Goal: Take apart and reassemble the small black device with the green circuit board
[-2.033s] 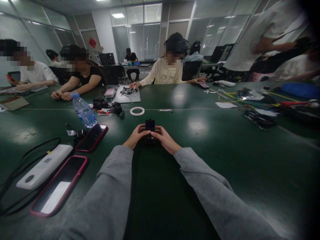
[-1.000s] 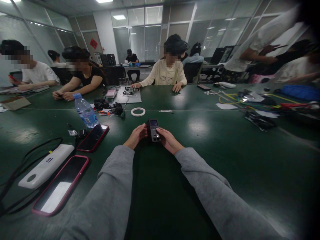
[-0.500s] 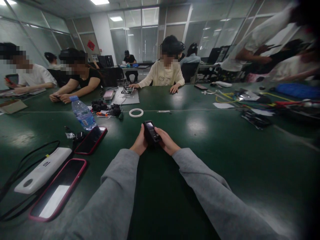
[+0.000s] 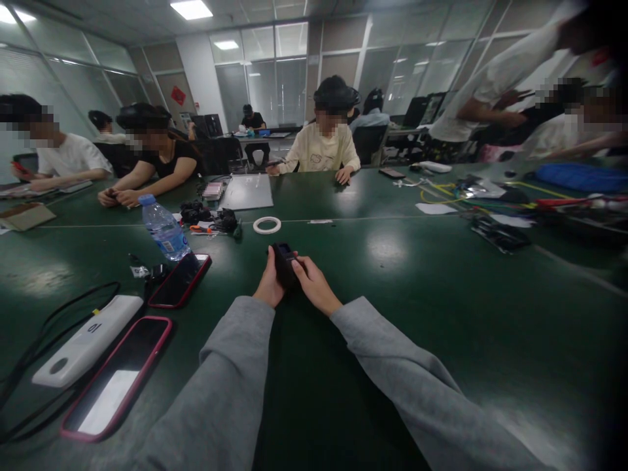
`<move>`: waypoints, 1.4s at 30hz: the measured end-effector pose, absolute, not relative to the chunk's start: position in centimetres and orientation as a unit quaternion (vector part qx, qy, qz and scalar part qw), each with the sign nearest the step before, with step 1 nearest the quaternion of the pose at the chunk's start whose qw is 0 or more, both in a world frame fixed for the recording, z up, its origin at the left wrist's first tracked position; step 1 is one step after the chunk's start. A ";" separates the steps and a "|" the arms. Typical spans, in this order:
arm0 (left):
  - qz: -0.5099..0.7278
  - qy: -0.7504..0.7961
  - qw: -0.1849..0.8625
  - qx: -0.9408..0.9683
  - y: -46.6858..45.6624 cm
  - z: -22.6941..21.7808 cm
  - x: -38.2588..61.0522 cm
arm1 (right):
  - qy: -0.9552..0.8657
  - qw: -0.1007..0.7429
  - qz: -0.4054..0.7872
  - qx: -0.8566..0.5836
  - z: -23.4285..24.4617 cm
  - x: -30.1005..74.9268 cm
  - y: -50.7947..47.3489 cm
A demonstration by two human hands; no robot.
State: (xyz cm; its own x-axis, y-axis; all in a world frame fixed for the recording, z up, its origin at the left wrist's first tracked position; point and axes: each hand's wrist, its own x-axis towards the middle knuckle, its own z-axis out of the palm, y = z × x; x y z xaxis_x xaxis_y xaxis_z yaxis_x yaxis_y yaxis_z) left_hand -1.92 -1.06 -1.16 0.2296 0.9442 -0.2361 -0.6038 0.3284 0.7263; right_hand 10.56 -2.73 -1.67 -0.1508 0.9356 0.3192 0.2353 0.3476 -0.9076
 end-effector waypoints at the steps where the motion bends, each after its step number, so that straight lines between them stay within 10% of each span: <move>1: 0.523 0.341 0.742 0.244 -1.1 -1.2 -2.0 | -0.666 0.483 0.361 -0.439 -1.7 10.5 -2.7; 42: 0.594 0.257 0.751 0.133 -0.2 -1.3 -2.3 | -0.591 0.581 0.238 -0.507 -2.0 10.8 -2.2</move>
State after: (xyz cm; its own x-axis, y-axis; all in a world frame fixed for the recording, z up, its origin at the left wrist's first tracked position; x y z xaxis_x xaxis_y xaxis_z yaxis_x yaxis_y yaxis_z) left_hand -2.33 -0.19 -1.31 0.1627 0.9602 -0.2269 -0.8234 0.2588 0.5049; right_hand 10.81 -2.24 -1.99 0.1891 0.8751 0.4455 0.3224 0.3732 -0.8699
